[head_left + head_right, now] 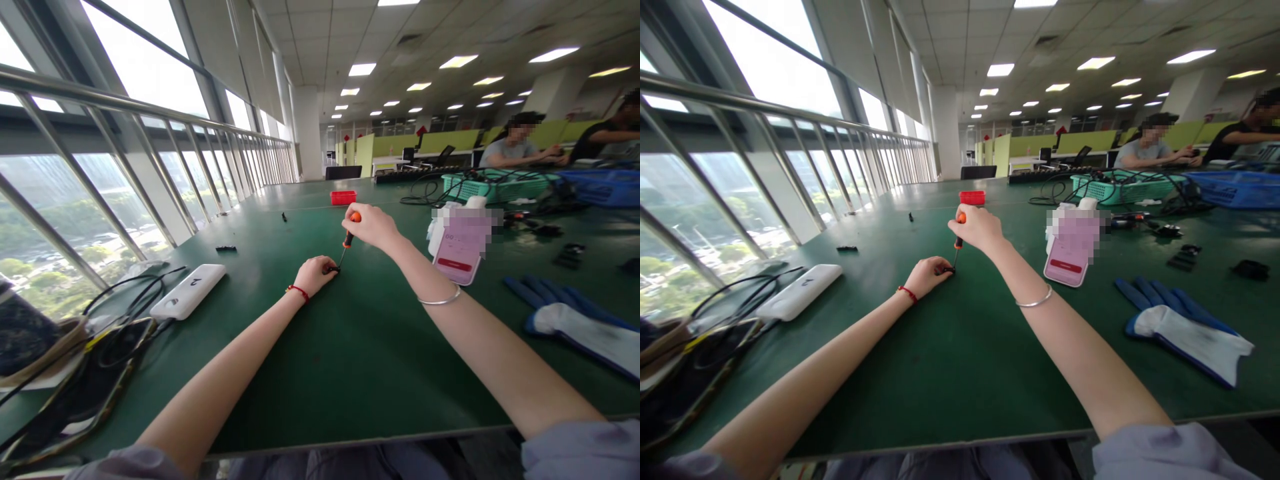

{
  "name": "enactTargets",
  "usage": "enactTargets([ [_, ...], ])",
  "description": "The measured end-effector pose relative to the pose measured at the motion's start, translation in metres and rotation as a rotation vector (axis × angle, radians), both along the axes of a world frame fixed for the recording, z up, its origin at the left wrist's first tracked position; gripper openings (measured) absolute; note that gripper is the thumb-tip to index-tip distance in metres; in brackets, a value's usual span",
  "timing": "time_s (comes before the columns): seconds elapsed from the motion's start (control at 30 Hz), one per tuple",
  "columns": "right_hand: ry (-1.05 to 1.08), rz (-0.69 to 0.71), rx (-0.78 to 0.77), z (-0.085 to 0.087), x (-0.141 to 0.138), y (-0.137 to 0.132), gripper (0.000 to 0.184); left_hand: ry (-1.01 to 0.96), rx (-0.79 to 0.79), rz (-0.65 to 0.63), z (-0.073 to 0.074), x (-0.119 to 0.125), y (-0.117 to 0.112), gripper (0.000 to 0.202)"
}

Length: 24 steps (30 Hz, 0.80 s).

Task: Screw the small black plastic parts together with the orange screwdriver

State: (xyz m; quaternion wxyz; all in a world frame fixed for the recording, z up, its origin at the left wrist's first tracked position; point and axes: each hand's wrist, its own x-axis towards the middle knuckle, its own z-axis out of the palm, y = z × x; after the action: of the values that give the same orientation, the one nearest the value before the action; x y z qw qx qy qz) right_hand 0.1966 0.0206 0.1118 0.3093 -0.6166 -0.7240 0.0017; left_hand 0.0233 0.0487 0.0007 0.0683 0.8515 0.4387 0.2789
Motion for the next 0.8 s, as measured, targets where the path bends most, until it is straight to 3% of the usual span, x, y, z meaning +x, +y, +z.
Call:
enactTargets([
  [0.2, -0.026, 0.043, -0.08, 0.0039, 0.0076, -0.0028, 0.04, -0.003, -0.008, 0.009, -0.0002, -0.001, 0.0, 0.015],
  [0.33, -0.01, 0.034, -0.068, 0.0038, 0.0084, -0.0035, 0.023, -0.001, -0.001, 0.022, -0.0011, -0.0007, -0.0003, 0.015],
  [0.47, 0.028, 0.009, -0.129, 0.0047, 0.0071, -0.0047, 0.027, 0.014, 0.008, 0.022, -0.0009, -0.0003, -0.0015, 0.015],
  [0.57, -0.02, -0.035, -0.146, 0.006, 0.0066, -0.0062, 0.04, 0.032, 0.017, 0.026, -0.0002, -0.0004, -0.0026, 0.015],
  [0.7, -0.01, -0.009, -0.119, 0.006, 0.0075, -0.0053, 0.023, 0.049, 0.034, 0.028, 0.0002, -0.001, -0.0037, 0.015],
  [0.8, 0.055, 0.045, -0.153, 0.0062, 0.0086, -0.0033, 0.026, 0.051, 0.038, 0.025, 0.0005, -0.0012, -0.004, 0.015],
])
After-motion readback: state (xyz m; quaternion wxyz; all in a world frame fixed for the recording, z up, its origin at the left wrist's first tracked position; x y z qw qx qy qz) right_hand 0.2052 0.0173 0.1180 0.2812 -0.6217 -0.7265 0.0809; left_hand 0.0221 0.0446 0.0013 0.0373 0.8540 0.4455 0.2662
